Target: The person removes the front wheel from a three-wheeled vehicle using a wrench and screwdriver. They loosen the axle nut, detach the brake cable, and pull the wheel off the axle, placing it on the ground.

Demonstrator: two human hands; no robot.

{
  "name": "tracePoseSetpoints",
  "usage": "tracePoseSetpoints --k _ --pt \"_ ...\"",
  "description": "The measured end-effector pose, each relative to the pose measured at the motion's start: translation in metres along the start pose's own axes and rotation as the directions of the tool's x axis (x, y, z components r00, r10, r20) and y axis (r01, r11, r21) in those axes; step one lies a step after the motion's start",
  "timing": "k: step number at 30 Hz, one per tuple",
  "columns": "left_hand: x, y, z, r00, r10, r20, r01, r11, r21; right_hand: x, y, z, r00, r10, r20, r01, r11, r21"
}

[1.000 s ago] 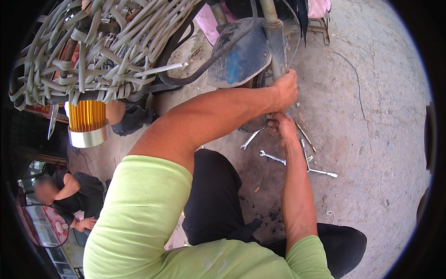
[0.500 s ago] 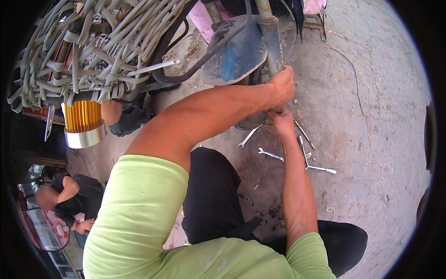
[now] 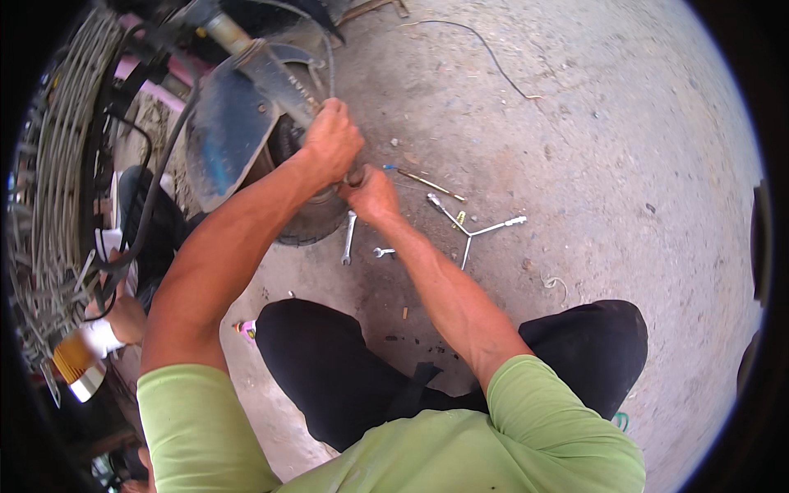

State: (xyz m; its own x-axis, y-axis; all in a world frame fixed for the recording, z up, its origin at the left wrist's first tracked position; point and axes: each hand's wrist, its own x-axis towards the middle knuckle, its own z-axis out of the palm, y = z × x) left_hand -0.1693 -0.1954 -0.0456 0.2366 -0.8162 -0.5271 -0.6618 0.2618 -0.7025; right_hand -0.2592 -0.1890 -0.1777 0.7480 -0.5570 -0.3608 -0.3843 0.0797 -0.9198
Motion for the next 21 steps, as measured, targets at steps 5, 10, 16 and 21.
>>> tracePoseSetpoints --k 5,10,16,21 --pt "0.002 0.001 -0.014 1.0 -0.002 0.03 0.0 0.999 0.042 0.006 0.019 0.002 0.961 0.045 0.274 -0.165 0.886 0.433" --pt "0.004 -0.001 -0.021 0.999 0.009 0.047 -0.011 0.999 0.042 0.008 0.021 -0.005 0.954 -0.012 0.301 -0.141 0.866 0.48" --pt "0.002 -0.003 -0.014 0.998 -0.003 0.059 0.0 0.999 0.05 -0.006 -0.003 -0.001 0.999 0.04 0.019 -0.043 0.986 0.162" --pt "0.006 -0.002 -0.013 0.999 -0.002 0.033 0.001 0.999 0.054 0.001 0.004 -0.009 0.992 0.023 0.126 -0.051 0.973 0.227"
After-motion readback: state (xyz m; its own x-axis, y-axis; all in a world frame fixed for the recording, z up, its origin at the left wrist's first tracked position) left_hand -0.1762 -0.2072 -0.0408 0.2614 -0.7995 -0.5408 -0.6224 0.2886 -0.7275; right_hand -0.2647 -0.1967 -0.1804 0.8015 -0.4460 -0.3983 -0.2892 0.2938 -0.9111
